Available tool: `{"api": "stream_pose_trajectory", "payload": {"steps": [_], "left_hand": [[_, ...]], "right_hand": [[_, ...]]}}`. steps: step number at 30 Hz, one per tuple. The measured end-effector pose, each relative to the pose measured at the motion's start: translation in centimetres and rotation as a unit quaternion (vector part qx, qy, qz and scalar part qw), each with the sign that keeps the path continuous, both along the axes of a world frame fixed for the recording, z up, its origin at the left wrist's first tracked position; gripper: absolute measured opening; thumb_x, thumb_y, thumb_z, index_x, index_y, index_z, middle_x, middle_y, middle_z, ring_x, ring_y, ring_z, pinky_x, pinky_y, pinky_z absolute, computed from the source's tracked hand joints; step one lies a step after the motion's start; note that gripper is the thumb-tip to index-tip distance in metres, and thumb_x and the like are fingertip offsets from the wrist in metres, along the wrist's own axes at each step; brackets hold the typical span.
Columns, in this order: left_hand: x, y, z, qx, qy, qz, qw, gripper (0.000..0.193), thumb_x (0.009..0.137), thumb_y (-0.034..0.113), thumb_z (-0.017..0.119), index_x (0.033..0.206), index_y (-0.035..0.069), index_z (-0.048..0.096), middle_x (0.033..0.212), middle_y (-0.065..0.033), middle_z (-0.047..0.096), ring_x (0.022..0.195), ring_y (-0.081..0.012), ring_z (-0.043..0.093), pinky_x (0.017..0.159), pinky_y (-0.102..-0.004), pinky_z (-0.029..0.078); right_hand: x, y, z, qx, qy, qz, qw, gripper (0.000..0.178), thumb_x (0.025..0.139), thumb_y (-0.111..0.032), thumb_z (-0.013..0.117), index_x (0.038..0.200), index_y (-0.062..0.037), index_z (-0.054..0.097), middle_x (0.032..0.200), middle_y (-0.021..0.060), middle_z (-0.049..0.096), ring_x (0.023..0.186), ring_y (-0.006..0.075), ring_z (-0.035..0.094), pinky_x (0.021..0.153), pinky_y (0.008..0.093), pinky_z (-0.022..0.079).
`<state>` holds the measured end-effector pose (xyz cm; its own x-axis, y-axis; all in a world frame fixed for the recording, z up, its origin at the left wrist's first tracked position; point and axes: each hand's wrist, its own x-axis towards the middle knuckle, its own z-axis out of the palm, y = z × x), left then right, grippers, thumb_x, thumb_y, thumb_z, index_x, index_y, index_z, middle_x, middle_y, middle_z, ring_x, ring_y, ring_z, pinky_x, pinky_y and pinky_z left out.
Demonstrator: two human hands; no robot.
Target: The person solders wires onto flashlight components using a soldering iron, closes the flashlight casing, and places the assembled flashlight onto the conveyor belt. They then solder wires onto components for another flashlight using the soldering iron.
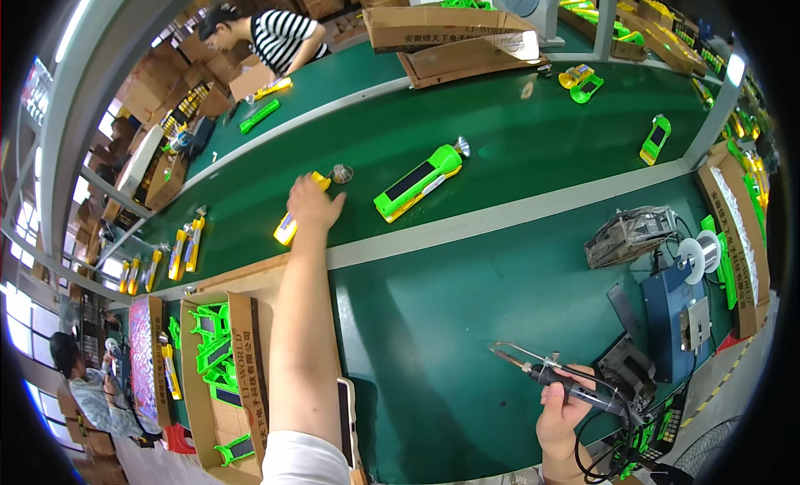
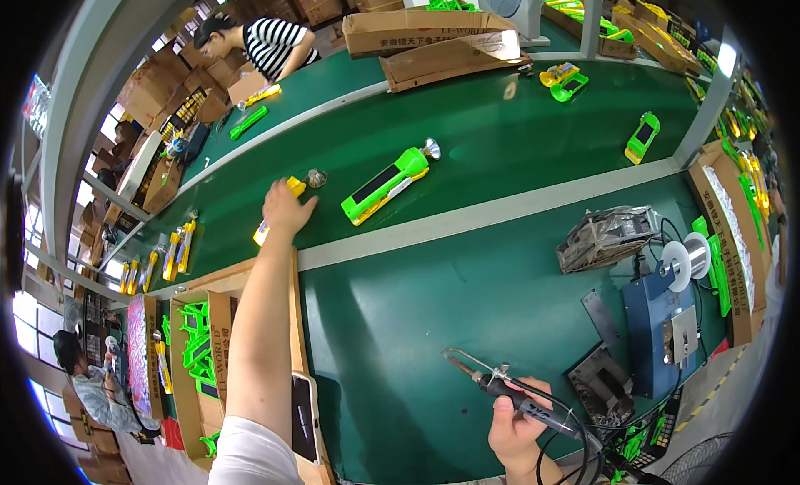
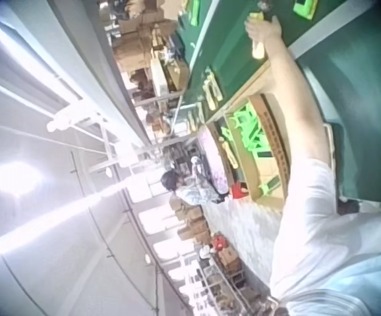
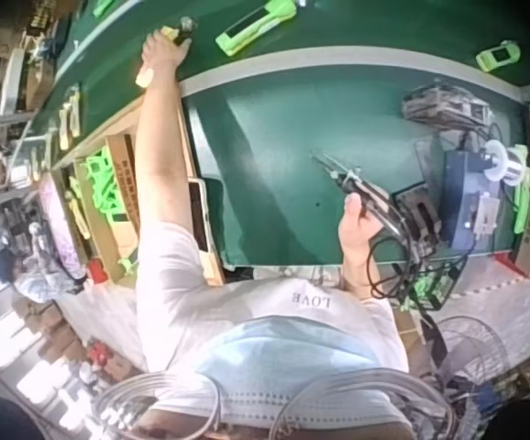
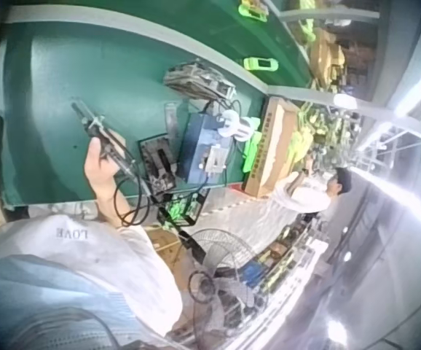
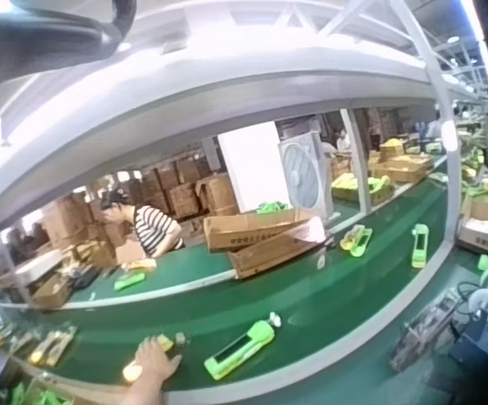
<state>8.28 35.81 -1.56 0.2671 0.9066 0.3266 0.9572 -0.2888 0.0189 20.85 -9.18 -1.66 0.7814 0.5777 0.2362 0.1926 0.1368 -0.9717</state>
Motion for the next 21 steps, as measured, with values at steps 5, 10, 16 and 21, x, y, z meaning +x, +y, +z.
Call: {"api": "stream_pose_trajectory", "payload": {"steps": [5,10,16,21], "left_hand": [[-5.2,0.4,-0.1,-0.132,-0.036,-0.003,0.991,0.074,0.067,0.029,0.066,0.125,0.008,0.027,0.118,-0.0146,0.044,0.109,-0.0295,0.042,0.087,-0.0392,0.038],[-5.4,-0.3,1.4,-0.111,-0.021,-0.039,0.993,0.065,0.069,0.015,0.064,0.122,0.006,0.028,0.110,-0.0162,0.049,0.102,-0.0314,0.047,0.082,-0.0383,0.042],[-3.5,-3.5,4.3,-0.117,-0.055,-0.138,0.982,0.061,0.069,0.011,0.063,0.119,0.005,0.029,0.107,-0.0182,0.051,0.100,-0.0329,0.049,0.080,-0.0385,0.042],[-3.0,-7.2,7.4,-0.094,0.002,-0.232,0.968,0.052,0.071,0.012,0.060,0.116,0.003,0.035,0.109,-0.0173,0.049,0.100,-0.0327,0.048,0.082,-0.0385,0.041]], "right_hand": [[0.0,0.1,-0.4,-0.007,-0.075,-0.010,0.997,0.022,0.082,-0.015,0.051,0.096,-0.0005,0.042,0.086,0.0053,0.042,0.055,0.0068,0.042,0.047,0.0182,0.036],[-0.4,0.0,0.0,0.017,0.021,-0.003,1.000,0.022,0.074,-0.007,0.055,0.093,0.0020,0.048,0.089,0.0117,0.048,0.079,0.0167,0.048,0.070,0.0270,0.039],[0.7,0.0,-0.6,0.032,-0.108,-0.012,0.994,0.020,0.081,-0.011,0.051,0.097,-0.0015,0.042,0.087,0.0051,0.042,0.056,0.0064,0.043,0.047,0.0185,0.036],[0.1,0.8,-0.4,0.086,-0.008,-0.035,0.996,0.018,0.076,-0.006,0.054,0.092,0.0013,0.049,0.090,0.0102,0.049,0.080,0.0155,0.050,0.073,0.0265,0.039]]}}
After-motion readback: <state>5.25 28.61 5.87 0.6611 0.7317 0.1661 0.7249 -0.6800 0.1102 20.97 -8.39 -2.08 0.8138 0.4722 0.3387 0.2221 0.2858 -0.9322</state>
